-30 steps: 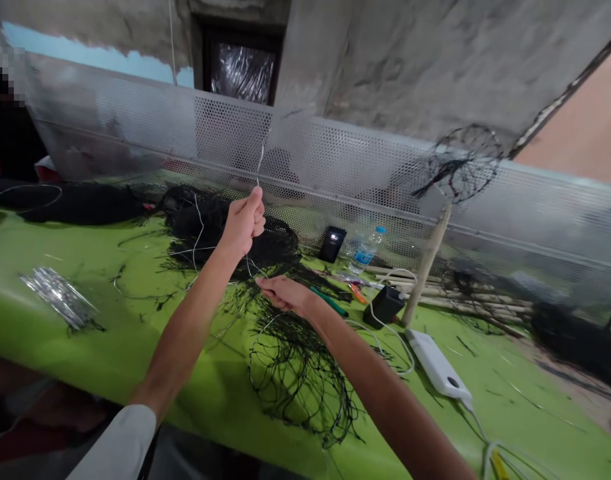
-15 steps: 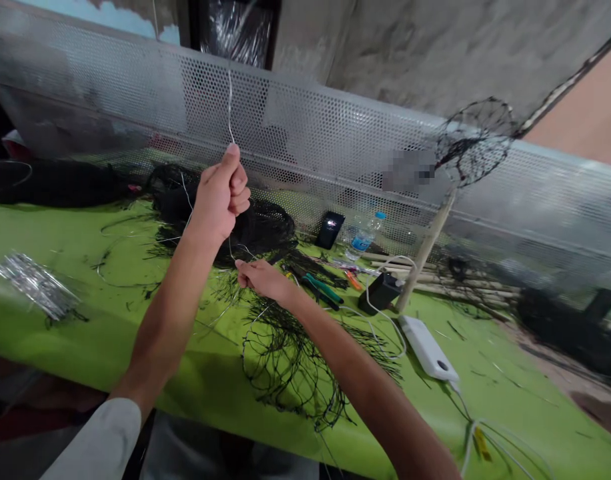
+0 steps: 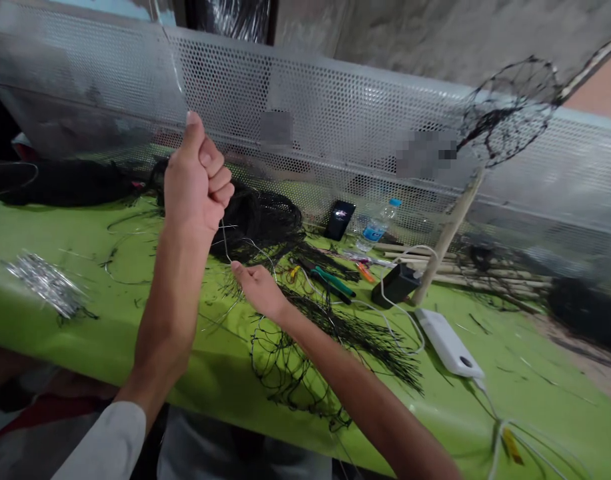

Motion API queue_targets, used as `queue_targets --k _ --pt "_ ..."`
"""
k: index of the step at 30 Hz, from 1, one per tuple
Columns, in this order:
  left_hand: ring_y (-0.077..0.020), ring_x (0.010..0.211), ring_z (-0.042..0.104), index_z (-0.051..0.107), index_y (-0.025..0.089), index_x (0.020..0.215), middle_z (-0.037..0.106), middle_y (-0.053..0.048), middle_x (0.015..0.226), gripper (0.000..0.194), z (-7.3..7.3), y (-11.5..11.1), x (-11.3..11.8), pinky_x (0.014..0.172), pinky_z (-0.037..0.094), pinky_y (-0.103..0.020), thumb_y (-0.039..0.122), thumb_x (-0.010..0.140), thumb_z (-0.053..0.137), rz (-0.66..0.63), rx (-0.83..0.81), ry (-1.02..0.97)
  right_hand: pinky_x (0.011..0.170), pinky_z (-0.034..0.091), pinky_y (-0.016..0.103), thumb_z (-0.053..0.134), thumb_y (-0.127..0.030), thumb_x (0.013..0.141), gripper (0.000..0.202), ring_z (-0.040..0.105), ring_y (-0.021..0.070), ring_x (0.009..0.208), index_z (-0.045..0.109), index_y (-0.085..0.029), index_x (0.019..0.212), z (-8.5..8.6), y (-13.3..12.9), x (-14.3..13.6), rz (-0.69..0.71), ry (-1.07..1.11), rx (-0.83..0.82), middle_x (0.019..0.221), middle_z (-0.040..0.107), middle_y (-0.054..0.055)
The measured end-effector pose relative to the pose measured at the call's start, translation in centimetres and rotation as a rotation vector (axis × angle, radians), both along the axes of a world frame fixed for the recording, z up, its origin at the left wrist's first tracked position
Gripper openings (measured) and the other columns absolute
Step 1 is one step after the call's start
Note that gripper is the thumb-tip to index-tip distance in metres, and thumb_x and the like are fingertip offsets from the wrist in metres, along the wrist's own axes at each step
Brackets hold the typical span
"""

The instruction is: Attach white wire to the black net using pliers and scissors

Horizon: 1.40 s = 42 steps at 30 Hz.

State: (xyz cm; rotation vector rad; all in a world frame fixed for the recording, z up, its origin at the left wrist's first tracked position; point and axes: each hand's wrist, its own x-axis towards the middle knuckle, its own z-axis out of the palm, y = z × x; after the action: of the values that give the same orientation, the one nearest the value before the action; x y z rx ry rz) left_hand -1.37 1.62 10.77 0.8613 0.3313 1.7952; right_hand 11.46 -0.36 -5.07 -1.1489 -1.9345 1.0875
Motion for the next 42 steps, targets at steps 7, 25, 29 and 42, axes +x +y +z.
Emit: queue_targets --k 7,25,29,42 --pt "-0.0024 0.036 0.015 0.038 0.018 0.061 0.020 0.011 0.050 0.059 -0.1 0.7 -0.5 0.036 0.012 -0.018 0.042 0.115 0.041 0.022 -0.037 -0.043 0.055 0.017 0.032 0.035 -0.079 0.099 0.066 0.020 0.0108 0.055 0.021 -0.026 0.061 1.2 -0.2 1.0 -0.026 -0.129 0.095 0.058 0.020 -0.006" --pt "-0.0019 0.028 0.023 0.054 0.019 0.076 0.028 0.011 0.046 0.045 -3.1 2.2 -2.3 0.028 0.014 -0.014 0.027 0.116 0.034 -0.323 -0.280 0.106 0.080 0.056 0.041 0.052 -0.035 0.109 0.028 0.076 0.0297 0.091 0.072 -0.015 0.112 -2.0 -8.1 16.7 -0.393 -1.052 -0.008 0.096 0.077 0.013" --pt "-0.0015 0.028 0.024 0.054 0.018 0.077 0.027 0.012 0.046 0.046 -3.1 1.6 -1.9 0.028 0.013 -0.014 0.027 0.117 0.032 -0.348 -0.314 0.129 0.092 0.061 0.043 0.064 -0.040 0.106 0.030 0.073 0.0224 0.103 0.069 -0.017 0.124 -2.4 -3.2 15.6 -0.364 -0.927 0.054 0.120 0.073 0.009" --pt "-0.0021 0.027 0.023 0.056 0.018 0.078 0.027 0.011 0.048 0.047 -7.6 -0.3 -0.8 0.028 0.011 -0.015 0.028 0.116 0.030 -0.477 -0.509 0.214 0.093 0.059 0.041 0.064 -0.034 0.105 0.036 0.070 0.0214 0.101 0.063 -0.015 0.136 -3.1 7.7 10.7 0.036 -0.563 0.104 0.118 0.074 0.009"
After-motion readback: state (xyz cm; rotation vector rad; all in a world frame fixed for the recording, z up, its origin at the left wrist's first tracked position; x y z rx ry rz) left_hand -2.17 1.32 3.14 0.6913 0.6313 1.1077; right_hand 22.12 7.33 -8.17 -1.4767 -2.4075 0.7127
